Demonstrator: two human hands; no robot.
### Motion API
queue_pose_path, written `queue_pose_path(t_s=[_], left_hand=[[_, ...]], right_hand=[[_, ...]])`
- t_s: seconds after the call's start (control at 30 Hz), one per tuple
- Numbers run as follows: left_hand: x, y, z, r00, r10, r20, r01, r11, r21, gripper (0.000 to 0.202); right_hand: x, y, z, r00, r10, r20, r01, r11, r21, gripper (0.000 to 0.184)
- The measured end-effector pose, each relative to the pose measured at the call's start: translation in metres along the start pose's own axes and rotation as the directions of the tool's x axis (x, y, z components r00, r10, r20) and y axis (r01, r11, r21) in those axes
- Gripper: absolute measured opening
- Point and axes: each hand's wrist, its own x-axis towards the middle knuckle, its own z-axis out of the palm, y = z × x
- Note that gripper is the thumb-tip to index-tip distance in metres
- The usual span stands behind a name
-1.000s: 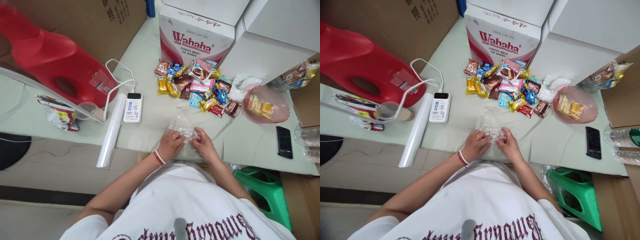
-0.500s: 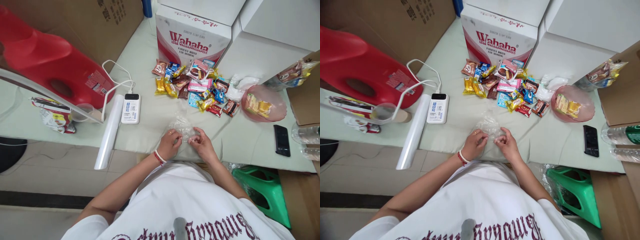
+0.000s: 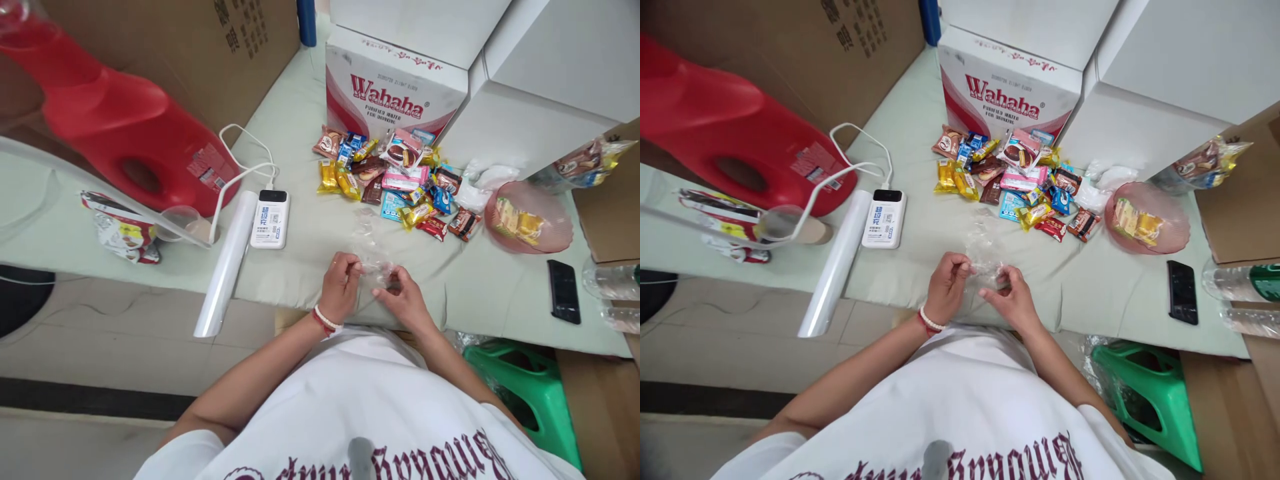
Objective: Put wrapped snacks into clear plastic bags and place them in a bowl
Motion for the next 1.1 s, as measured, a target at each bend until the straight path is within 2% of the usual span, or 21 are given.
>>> queue_pose_path(t_s=[0.07,0.13,0.2,0.23,0.27,0.33,0.4,0.43,0.53,0.57,0.63,0.67,0.7,0.73,0.8,0.83,0.9,0.97,1.0,1.1], left_hand=[[0.000,0.005,0.004,0.998,0.055,-0.040,-0.052,0.996,0.076,0.028],[0.002,0.009,0.002,0.992,0.056,-0.112,-0.039,0.988,0.148,0.026],[0.006,0.013,-0.005,0.985,0.040,-0.166,-0.005,0.978,0.207,0.025],[0.009,0.015,-0.010,0.987,0.030,-0.158,0.006,0.975,0.224,0.025],[0.012,0.017,-0.015,0.993,0.015,-0.116,0.012,0.973,0.230,0.026],[0.017,0.020,-0.025,0.998,-0.021,0.055,0.008,0.972,0.233,0.026],[0.023,0.021,-0.035,0.971,-0.046,0.234,-0.026,0.956,0.292,0.025],[0.026,0.021,-0.041,0.956,-0.059,0.286,-0.046,0.937,0.346,0.024],[0.038,0.023,-0.059,0.958,-0.068,0.279,-0.067,0.892,0.447,0.012],[0.042,0.026,-0.065,0.964,-0.057,0.261,-0.057,0.911,0.409,0.012],[0.048,0.033,-0.075,0.963,-0.054,0.263,0.004,0.982,0.188,0.016],[0.050,0.038,-0.077,0.955,-0.078,0.288,0.074,0.997,0.024,0.021],[0.051,0.043,-0.078,0.937,-0.123,0.327,0.178,0.973,-0.144,0.027],[0.051,0.048,-0.076,0.911,-0.181,0.371,0.298,0.910,-0.287,0.032],[0.048,0.053,-0.065,0.861,-0.295,0.414,0.478,0.749,-0.458,0.038],[0.046,0.054,-0.057,0.854,-0.346,0.390,0.512,0.694,-0.506,0.040],[0.041,0.052,-0.039,0.868,-0.420,0.266,0.493,0.657,-0.571,0.044],[0.035,0.049,-0.022,0.880,-0.449,0.153,0.444,0.667,-0.598,0.045],[0.032,0.048,-0.014,0.884,-0.450,0.130,0.432,0.677,-0.596,0.044],[0.023,0.046,0.000,0.885,-0.432,0.174,0.451,0.701,-0.553,0.041]], right_hand=[[0.002,-0.002,0.004,0.999,-0.037,-0.008,0.037,0.998,-0.046,0.033],[0.004,-0.005,0.003,0.992,-0.104,-0.071,0.100,0.994,-0.053,0.018],[0.007,-0.010,-0.003,0.972,-0.165,-0.166,0.164,0.986,-0.017,0.013],[0.009,-0.014,-0.007,0.964,-0.173,-0.202,0.180,0.983,0.021,0.013],[0.010,-0.018,-0.012,0.961,-0.161,-0.227,0.182,0.981,0.073,0.015],[0.013,-0.029,-0.022,0.967,-0.096,-0.236,0.143,0.971,0.191,0.019],[0.015,-0.041,-0.034,0.982,-0.025,-0.188,0.075,0.962,0.263,0.023],[0.015,-0.047,-0.041,0.990,0.001,-0.144,0.038,0.963,0.266,0.025],[0.016,-0.063,-0.067,0.994,0.089,0.067,-0.101,0.971,0.215,0.029],[0.017,-0.067,-0.076,0.980,0.134,0.150,-0.163,0.965,0.205,0.030],[0.024,-0.074,-0.093,0.933,0.208,0.293,-0.280,0.932,0.230,0.031],[0.029,-0.076,-0.100,0.923,0.214,0.319,-0.305,0.912,0.273,0.031],[0.034,-0.077,-0.104,0.934,0.195,0.299,-0.294,0.895,0.336,0.033],[0.040,-0.077,-0.105,0.961,0.156,0.228,-0.240,0.880,0.411,0.034],[0.048,-0.073,-0.100,0.998,0.067,-0.008,-0.053,0.849,0.526,0.039],[0.049,-0.069,-0.093,0.992,0.034,-0.124,0.039,0.838,0.543,0.041],[0.043,-0.058,-0.073,0.960,-0.001,-0.281,0.154,0.838,0.523,0.048],[0.029,-0.044,-0.049,0.943,0.002,-0.333,0.166,0.864,0.474,0.054],[0.023,-0.038,-0.036,0.945,0.014,-0.326,0.141,0.884,0.445,0.054],[0.015,-0.027,-0.008,0.966,0.062,-0.250,0.022,0.947,0.319,0.046]])
